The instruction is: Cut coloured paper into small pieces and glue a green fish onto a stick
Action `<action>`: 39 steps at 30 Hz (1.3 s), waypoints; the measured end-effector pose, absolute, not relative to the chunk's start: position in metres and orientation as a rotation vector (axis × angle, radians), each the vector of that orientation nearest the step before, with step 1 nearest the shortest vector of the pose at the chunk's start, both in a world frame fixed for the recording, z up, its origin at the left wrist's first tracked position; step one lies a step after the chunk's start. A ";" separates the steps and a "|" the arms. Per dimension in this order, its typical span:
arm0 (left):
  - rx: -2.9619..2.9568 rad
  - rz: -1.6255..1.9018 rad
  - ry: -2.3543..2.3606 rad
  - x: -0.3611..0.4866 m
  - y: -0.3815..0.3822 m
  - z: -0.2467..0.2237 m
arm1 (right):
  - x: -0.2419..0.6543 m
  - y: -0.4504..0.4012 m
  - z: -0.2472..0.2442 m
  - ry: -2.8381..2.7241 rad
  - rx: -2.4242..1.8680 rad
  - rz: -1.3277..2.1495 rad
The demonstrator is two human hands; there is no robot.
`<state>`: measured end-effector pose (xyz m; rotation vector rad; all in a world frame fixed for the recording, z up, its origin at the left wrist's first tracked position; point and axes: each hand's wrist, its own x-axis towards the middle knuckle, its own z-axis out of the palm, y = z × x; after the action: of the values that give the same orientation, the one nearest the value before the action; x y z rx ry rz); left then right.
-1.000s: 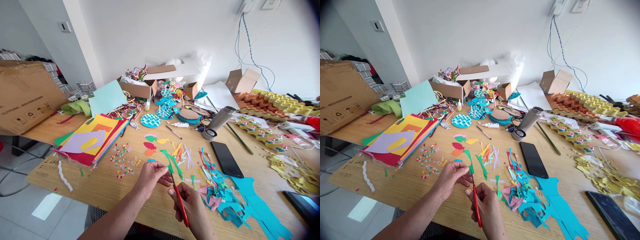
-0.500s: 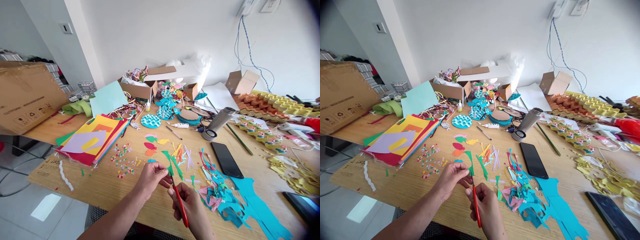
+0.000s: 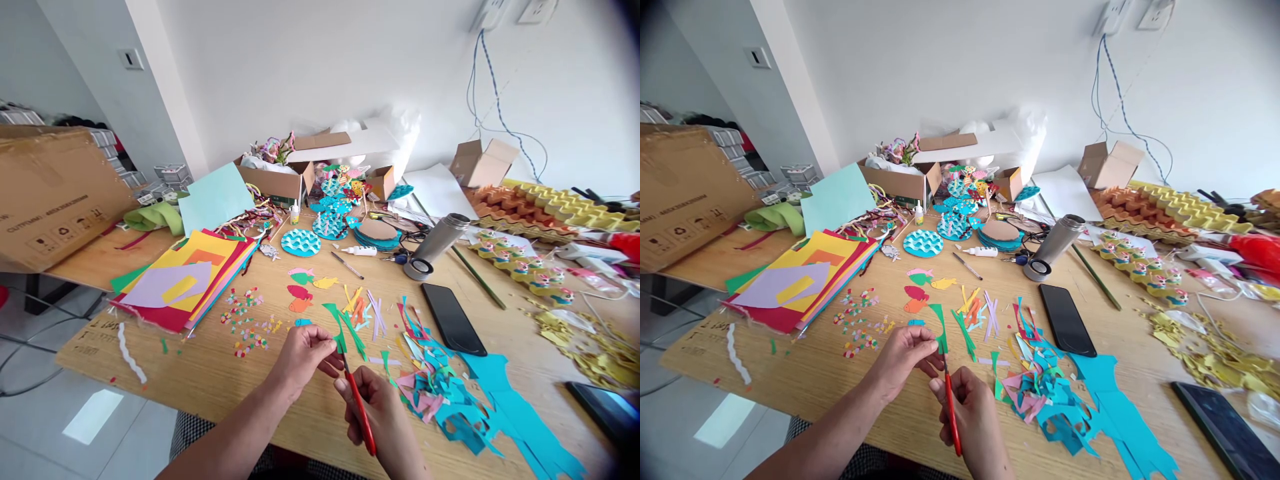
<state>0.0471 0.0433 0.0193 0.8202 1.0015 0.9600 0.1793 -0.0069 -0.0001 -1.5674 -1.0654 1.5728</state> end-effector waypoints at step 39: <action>0.841 0.828 0.952 0.051 0.046 0.014 | 0.183 -0.023 -0.005 -1.069 -1.633 1.651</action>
<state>0.0508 0.0460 0.0136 0.8407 0.9521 0.8280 0.1827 -0.0232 -0.0048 -1.6333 -1.0694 1.6514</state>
